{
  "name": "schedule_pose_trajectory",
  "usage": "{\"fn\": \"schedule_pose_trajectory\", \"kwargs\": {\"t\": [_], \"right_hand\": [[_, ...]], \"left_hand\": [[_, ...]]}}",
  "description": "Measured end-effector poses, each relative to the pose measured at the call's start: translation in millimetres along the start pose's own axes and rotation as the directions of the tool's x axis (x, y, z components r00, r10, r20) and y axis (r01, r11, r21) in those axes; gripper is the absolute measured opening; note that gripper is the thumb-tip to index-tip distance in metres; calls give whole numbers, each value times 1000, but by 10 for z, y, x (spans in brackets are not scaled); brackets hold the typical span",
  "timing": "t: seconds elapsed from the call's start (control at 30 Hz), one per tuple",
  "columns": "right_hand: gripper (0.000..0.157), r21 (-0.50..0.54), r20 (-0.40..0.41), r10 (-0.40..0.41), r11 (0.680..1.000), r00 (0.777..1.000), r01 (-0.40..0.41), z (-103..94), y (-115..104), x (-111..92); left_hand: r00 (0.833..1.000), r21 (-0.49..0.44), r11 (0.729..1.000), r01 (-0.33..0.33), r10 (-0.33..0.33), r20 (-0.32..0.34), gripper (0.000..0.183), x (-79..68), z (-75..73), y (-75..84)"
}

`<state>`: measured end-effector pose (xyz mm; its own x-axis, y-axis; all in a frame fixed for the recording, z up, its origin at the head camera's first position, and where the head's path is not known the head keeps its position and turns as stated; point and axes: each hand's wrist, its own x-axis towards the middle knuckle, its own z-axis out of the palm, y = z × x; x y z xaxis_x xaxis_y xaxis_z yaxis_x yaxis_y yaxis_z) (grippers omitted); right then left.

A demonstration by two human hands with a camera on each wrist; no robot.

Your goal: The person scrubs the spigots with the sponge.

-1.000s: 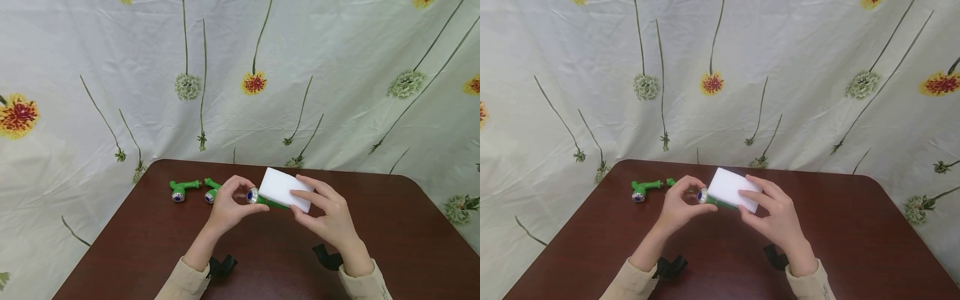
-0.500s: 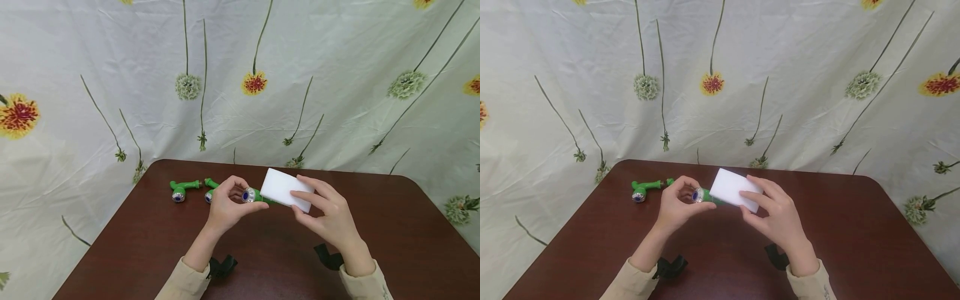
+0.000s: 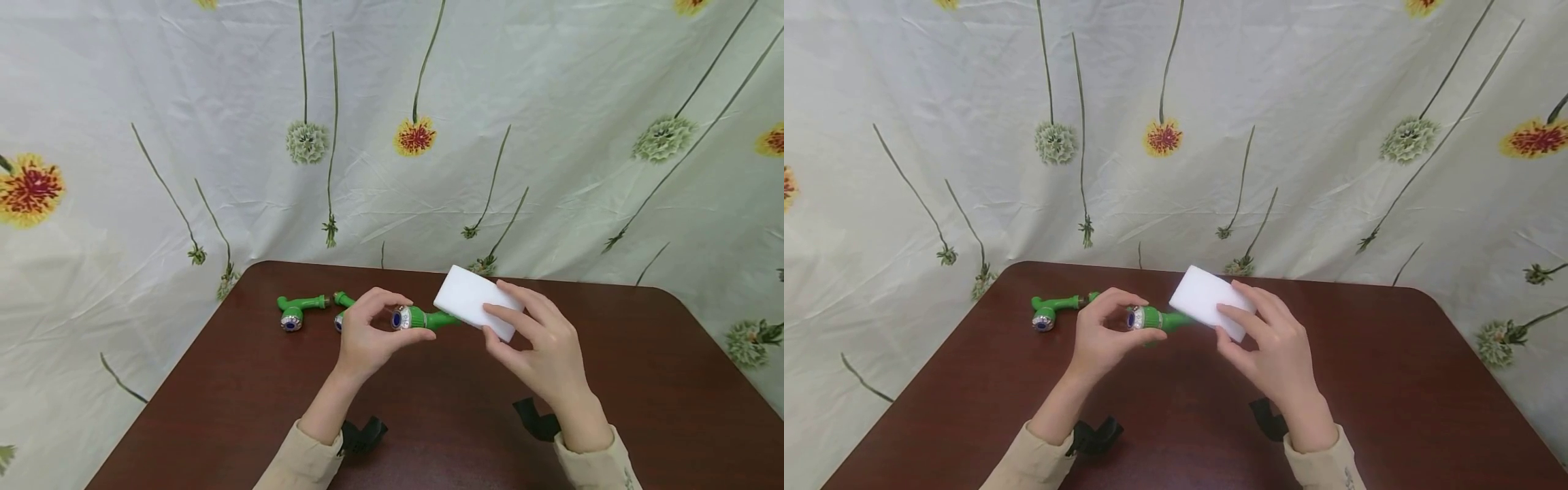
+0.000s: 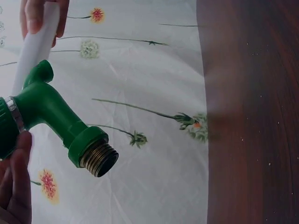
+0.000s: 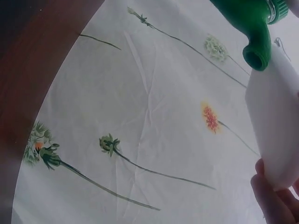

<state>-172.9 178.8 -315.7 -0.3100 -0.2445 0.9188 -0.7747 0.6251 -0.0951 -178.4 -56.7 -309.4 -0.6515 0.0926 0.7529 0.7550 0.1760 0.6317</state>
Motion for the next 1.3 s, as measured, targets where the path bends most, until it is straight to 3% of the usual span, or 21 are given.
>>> {"fn": "schedule_pose_trajectory", "kwargs": {"t": [0.1, 0.3, 0.47, 0.67, 0.83, 0.93, 1.0, 1.13, 1.3], "right_hand": [[25, -2, -13, -11, 1000, 1000, 11, 14, -26, 5], [25, 0, 46, -43, 999, 998, 43, 44, -67, -2], [25, -29, 44, -50, 998, 998, 52, 41, -64, -6], [24, -72, 47, -54, 996, 997, 58, 24, -28, -9], [24, -159, 30, 54, 986, 998, -49, -28, 17, -34], [25, -196, -20, 140, 970, 990, -141, -50, 28, -47], [26, -178, -53, 155, 971, 986, -162, -46, 24, -48], [26, -74, -73, 91, 993, 993, -96, 3, -11, -29], [25, -14, -28, 1, 1000, 1000, -1, 62, -52, -11]], "left_hand": [[1000, -10, 1000, -24, 24, 5, 41, -6, 9, -10], [999, -30, 999, -33, 34, 38, 41, -13, 19, -14], [996, -32, 999, 41, -39, 74, 38, -21, 15, 7], [982, -42, 989, 144, -138, 128, 37, -21, 11, 19], [971, -54, 978, 201, -192, 141, 38, -18, 9, 22], [968, -60, 973, 224, -215, 130, 38, -20, -1, 14], [967, -63, 971, 231, -223, 120, 38, -20, -7, 9], [970, -71, 971, 230, -222, 101, 36, -22, -13, 3], [978, -66, 978, 199, -193, 79, 34, -19, -4, 8]]}}
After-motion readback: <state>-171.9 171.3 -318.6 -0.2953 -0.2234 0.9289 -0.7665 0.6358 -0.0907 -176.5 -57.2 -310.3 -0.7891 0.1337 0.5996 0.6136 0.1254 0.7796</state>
